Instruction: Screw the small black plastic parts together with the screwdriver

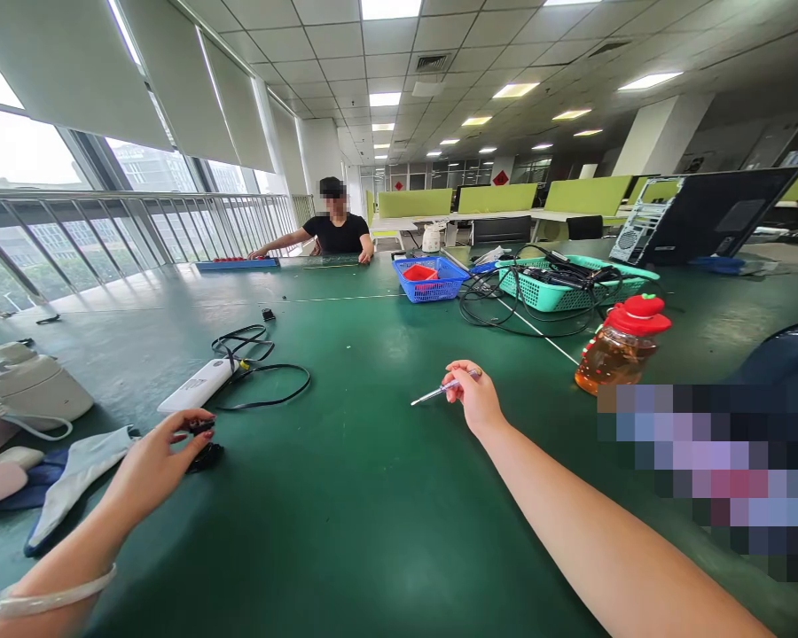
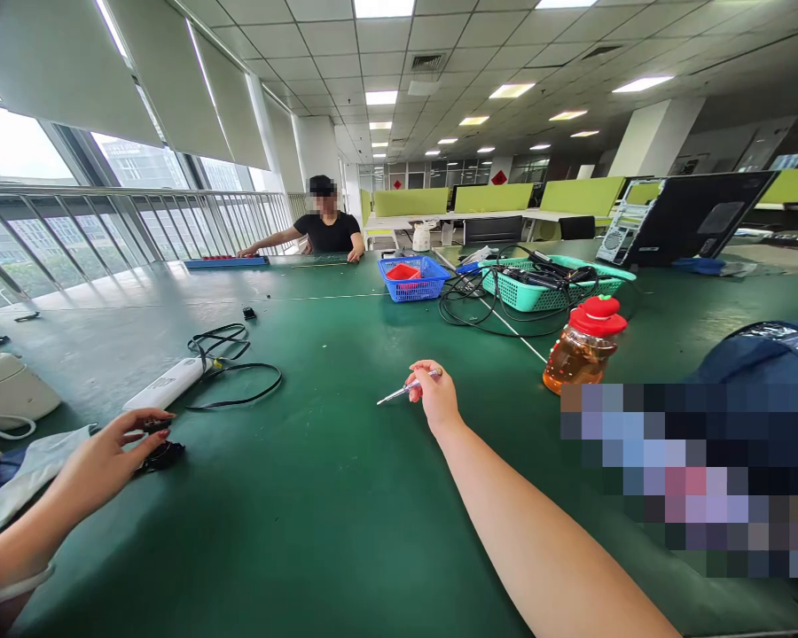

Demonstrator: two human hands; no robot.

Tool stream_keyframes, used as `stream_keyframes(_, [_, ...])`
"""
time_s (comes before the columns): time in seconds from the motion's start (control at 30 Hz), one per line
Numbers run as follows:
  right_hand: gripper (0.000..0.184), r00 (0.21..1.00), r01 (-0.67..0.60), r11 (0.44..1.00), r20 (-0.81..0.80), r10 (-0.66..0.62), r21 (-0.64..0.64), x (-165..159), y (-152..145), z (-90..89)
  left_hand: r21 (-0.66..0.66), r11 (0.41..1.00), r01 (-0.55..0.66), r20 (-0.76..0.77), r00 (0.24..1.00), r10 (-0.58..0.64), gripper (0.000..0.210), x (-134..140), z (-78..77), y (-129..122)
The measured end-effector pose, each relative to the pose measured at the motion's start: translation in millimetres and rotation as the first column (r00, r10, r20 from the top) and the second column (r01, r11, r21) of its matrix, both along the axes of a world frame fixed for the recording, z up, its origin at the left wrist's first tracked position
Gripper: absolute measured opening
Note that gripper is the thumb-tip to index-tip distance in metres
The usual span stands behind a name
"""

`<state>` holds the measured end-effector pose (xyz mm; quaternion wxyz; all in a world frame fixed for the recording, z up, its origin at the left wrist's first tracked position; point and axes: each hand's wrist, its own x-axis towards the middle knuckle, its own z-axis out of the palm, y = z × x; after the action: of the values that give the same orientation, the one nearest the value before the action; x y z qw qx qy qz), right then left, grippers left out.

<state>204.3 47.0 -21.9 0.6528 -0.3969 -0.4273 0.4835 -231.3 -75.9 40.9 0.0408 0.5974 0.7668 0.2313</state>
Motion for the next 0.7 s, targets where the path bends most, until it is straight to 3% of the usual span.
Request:
stream_keyframes(0.17, [0.019, 1.0, -0.002, 1.0, 0.003, 0.002, -0.006, -0.7, 0.7, -1.0, 0.009, 0.996, -0.085, 0.326, 0.942, 0.077, 0.065, -12.0, 5.1, -12.3])
stream_keyframes(0.33, [0.02, 1.0, -0.016, 1.0, 0.018, 0.016, 0.005, -0.8, 2.0, -2.9, 0.005, 0.997, -0.08, 0.453, 0.889, 0.069, 0.079, -16.1, -3.6, -17.4])
stream_keyframes(0.47, [0.02, 1.0, -0.014, 1.0, 0.011, 0.014, 0.004, -0.9, 2.1, -3.4, 0.024, 1.0, -0.008, 0.441, 0.897, -0.004, 0.077, -13.0, -6.0, -14.3])
stream_keyframes(0.57, [0.021, 1.0, -0.01, 1.0, 0.011, 0.01, 0.001, -1.1, 0.6, -2.0, 0.039, 0.996, 0.081, 0.326, 0.941, -0.089, 0.069, -14.9, -7.2, -9.6])
stream_keyframes(0.7, [0.021, 1.0, -0.019, 1.0, 0.019, 0.019, -0.006, -1.2, -1.6, 0.3, -0.066, 0.994, 0.09, 0.232, 0.97, -0.073, 0.07, -21.7, -10.2, -6.0])
